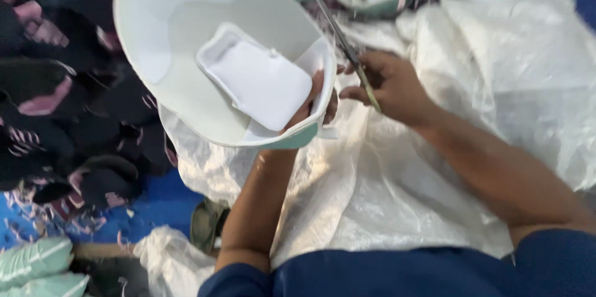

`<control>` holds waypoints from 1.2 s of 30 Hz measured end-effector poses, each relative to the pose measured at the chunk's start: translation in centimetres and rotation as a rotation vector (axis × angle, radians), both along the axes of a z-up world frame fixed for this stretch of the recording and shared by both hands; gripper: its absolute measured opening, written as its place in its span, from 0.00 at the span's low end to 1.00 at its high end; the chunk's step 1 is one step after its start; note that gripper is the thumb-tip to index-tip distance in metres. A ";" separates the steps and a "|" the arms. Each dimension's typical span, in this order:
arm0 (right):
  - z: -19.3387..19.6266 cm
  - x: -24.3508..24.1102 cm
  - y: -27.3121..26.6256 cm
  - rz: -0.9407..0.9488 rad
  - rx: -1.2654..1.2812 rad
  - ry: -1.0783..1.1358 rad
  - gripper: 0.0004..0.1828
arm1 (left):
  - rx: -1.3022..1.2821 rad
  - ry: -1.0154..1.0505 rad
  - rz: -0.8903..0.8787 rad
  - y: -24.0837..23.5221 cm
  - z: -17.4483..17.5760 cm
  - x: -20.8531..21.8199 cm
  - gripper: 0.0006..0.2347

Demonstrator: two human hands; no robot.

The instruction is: Trimming excess material and threads from shoe uppers using scissors.

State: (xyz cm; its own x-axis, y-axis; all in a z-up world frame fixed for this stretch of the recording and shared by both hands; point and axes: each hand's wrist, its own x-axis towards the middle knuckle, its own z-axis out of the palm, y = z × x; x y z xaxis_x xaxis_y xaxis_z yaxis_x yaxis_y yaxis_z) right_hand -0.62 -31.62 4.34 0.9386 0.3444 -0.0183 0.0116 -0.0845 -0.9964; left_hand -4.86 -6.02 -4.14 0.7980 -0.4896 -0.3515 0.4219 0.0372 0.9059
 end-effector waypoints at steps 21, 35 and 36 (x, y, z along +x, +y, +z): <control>1.6 4.0 -5.8 -0.696 0.632 0.053 0.14 | -0.574 -0.309 0.158 0.5 16.1 13.2 0.29; -0.3 4.3 -4.7 -0.677 0.549 0.197 0.11 | -1.267 -0.937 -0.503 -11.8 28.4 1.9 0.30; -0.3 4.4 -4.5 -0.703 0.542 0.209 0.10 | -1.246 -0.942 -0.473 -11.7 28.1 1.2 0.30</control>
